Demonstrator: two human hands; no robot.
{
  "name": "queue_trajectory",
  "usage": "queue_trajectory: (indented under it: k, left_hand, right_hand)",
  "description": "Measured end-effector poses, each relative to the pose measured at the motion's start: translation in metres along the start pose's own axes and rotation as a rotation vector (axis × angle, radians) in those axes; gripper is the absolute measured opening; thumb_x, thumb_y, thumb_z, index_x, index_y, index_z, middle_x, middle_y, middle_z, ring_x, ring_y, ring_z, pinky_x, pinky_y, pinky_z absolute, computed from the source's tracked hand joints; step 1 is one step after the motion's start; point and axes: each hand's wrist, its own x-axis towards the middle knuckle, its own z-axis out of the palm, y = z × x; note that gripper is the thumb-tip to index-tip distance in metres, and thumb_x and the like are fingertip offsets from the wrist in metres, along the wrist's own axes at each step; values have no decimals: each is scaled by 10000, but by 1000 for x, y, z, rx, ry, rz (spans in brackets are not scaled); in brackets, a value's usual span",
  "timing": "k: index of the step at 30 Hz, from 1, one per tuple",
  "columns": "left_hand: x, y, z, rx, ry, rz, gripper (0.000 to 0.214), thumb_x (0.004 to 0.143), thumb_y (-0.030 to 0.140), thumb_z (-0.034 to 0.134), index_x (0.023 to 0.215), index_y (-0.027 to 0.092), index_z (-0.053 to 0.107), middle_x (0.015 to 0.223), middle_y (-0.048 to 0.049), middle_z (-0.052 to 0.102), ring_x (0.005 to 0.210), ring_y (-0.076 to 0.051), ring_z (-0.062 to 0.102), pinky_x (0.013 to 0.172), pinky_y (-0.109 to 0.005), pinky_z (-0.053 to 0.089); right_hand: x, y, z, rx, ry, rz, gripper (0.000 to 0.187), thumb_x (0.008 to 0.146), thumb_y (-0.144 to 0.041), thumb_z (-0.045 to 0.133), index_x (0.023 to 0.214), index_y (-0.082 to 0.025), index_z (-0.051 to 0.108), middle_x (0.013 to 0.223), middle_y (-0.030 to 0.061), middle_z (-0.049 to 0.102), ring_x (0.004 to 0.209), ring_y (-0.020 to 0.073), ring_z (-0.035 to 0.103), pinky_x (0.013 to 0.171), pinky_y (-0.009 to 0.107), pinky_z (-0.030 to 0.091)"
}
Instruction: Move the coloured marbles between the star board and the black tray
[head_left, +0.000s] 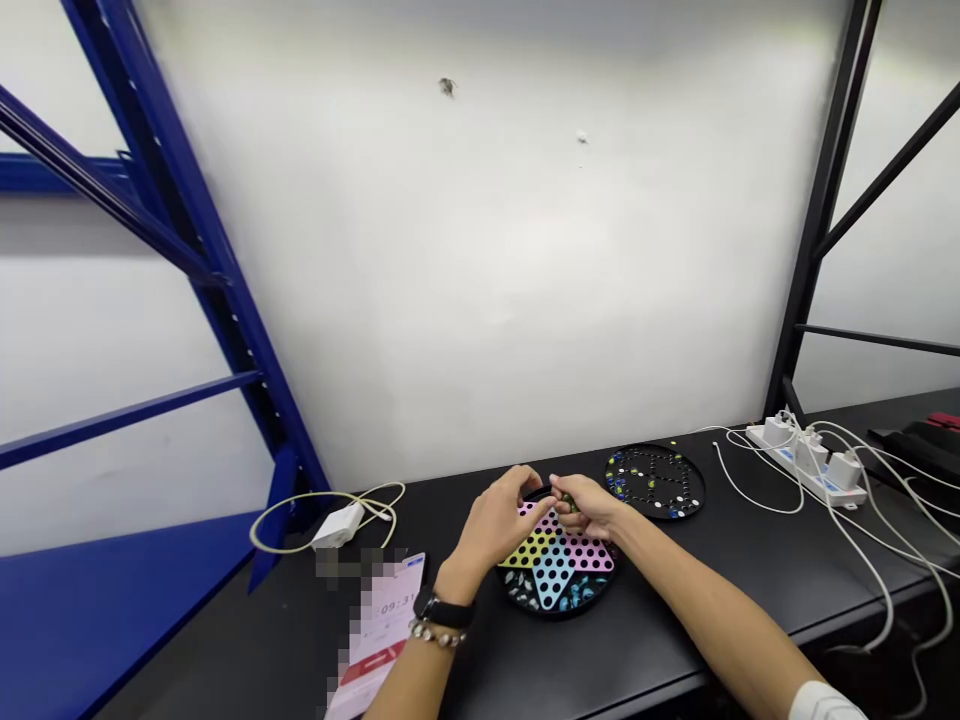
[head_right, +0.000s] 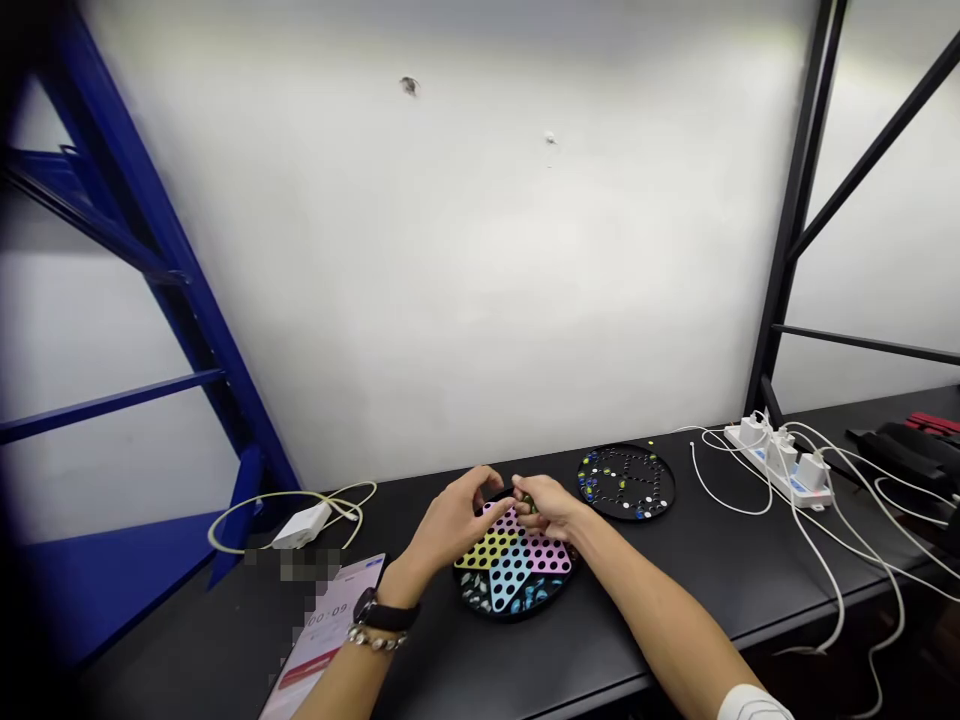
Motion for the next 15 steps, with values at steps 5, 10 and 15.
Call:
queue_trajectory:
  k: [5, 10, 15]
  left_hand:
    - [-4, -20, -1, 128, -349, -55, 358, 726, 537, 627, 929, 244, 595, 1010, -14, 651, 914, -221, 619, 750, -288, 440]
    - [-7, -29, 3, 104, -501, -56, 532, 603, 451, 739, 1071, 254, 581, 1152, -30, 585, 1008, -243, 598, 854, -318, 461]
    - [-3, -32, 8, 133, -448, -44, 512, 665, 383, 711, 1151, 296, 575, 1243, -27, 569, 1148, -263, 543, 916, -339, 435]
  right_hand:
    - [-11, -9, -51, -949, 677, -193, 345, 934, -405, 436, 666, -192, 480, 659, 22, 536, 588, 129, 484, 561, 246, 298]
    - [-25, -7, -100, -1336, 888, 80, 227, 919, -340, 452, 893, -189, 619, 945, 117, 658, 845, 231, 624, 692, 296, 357]
    - [-24, -5, -106, -1426, 898, 106, 197, 885, -303, 488, 897, -180, 641, 1028, 125, 654, 903, 240, 617, 732, 314, 369]
